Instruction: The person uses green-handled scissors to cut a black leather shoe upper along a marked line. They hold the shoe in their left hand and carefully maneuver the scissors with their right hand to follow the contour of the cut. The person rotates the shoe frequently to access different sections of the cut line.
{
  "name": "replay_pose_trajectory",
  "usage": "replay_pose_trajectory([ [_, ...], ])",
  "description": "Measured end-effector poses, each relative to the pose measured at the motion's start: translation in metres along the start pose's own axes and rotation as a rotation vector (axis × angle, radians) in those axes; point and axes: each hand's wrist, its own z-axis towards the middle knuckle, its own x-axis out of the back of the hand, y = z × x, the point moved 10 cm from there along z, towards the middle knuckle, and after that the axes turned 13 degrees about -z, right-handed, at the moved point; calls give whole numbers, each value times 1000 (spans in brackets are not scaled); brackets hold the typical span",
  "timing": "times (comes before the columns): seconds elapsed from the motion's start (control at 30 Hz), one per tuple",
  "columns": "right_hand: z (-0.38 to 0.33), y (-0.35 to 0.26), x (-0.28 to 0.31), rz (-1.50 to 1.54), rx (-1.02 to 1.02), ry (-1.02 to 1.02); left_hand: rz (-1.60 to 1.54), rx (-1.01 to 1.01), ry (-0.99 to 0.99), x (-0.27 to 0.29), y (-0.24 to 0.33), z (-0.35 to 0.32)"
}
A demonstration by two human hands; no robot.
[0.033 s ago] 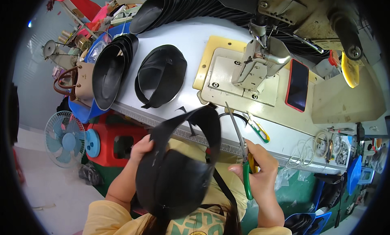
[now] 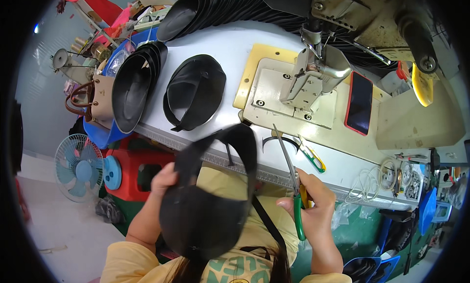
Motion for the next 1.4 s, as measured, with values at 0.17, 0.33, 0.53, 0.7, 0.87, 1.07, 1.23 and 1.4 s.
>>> replay_pose_trajectory([
  [0.17, -2, 22, -5, 84, -95, -29, 91, -562, -375, -10, 149, -62],
  [0.33, -7, 35, -19, 66, -160, -132, 1041, -805, 329, -50, 225, -76],
  [0.53, -1, 6, -41, 35, -75, -233, 2244, -892, 639, 20, 244, 39],
  [0.7, -7, 23, -34, 46, -132, -204, 1855, -1354, 456, -33, 212, 51],
  [0.87, -10, 26, -50, 169, -181, -265, 931, -564, 454, 57, 167, 101],
  [1.07, -8, -11, -83, 292, 12, -402, 827, -499, 385, 64, 159, 107],
  [1.23, -18, -34, -112, 368, 73, -592, 987, -722, 324, 26, 141, 81],
  [1.4, -18, -45, -125, 371, 95, -599, 627, -642, 256, 12, 108, 59],
])
